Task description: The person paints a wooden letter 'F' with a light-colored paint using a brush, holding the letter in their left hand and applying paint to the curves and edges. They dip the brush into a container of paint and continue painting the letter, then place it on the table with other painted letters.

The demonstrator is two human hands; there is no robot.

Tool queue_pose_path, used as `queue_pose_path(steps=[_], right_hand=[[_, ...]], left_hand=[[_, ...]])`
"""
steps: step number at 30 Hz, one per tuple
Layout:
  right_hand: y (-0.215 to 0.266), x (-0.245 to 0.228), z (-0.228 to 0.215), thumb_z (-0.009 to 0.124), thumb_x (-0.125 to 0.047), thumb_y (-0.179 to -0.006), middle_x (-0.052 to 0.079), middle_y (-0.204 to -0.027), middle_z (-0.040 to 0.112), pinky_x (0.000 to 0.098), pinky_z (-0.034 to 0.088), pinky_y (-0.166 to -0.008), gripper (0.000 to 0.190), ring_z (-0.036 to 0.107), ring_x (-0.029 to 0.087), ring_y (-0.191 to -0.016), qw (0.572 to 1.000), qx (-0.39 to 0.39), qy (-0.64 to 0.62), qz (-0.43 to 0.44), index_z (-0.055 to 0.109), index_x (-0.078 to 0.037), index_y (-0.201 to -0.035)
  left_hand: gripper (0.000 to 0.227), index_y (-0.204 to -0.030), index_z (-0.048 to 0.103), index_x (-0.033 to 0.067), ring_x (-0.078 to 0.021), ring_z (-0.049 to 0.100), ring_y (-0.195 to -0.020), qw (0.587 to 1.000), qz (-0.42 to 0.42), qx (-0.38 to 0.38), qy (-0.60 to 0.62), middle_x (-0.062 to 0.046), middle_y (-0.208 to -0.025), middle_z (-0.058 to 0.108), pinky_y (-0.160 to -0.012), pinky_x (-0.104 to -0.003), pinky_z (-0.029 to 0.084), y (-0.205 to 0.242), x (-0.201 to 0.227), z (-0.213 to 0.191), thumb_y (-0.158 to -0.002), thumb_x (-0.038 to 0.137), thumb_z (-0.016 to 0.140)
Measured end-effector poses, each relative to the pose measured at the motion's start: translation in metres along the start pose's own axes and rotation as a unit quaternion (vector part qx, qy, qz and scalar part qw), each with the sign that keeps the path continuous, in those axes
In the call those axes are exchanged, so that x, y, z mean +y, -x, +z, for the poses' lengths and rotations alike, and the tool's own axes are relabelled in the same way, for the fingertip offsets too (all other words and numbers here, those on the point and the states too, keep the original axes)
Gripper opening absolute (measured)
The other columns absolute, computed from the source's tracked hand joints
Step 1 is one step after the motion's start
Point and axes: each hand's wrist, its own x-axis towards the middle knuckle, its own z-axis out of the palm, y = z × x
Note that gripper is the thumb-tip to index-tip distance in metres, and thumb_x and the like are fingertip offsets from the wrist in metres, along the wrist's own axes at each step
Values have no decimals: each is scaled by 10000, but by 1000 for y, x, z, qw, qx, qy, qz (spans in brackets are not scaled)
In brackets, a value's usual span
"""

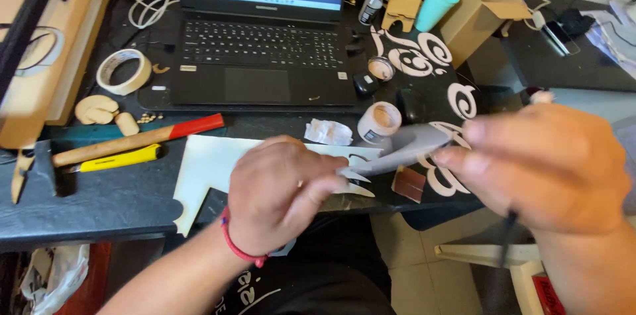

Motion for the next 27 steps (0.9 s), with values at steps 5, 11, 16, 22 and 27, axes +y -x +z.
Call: queue_pose_path(steps=[5,11,16,22,27], right_hand=[[-30,-12,14,709,-19,-850,245,-969,683,225,441,-600,318,523,155,-623,900,-1,-209,383,603,138,-1106],[-27,-15,18,692,-258,-825,132,-749,651,152,385,-375,377,523,96,-449,783,37,-356,509,629,46,-1038],[-25,-14,19,729,-305,-831,92,-634,592,142,326,-361,361,445,58,-407,746,62,-400,529,646,10,-988],[-19,-10,19,724,-294,-848,115,-688,627,146,315,-365,348,438,54,-410,726,57,-416,544,652,11,-998],[-19,-6,20,705,-291,-853,106,-682,619,151,304,-365,343,419,55,-407,731,37,-388,560,656,14,-1003]], left_hand=[[224,-814,647,37,-103,562,-470,840,-372,112,380,-38,-569,616,-489,-225,506,4,14,22,-964,196,599],[256,-804,634,43,-118,528,-447,765,-416,112,479,-39,-576,591,-418,-215,465,11,17,27,-961,244,610],[240,-792,617,67,-115,521,-435,777,-407,109,468,-50,-562,604,-432,-208,445,14,18,31,-970,228,602],[251,-776,628,43,-114,495,-405,741,-430,114,503,-64,-547,595,-405,-201,428,13,18,36,-970,201,606],[272,-741,598,47,-126,489,-403,725,-426,122,527,-61,-529,562,-424,-223,421,11,16,39,-964,202,604]])
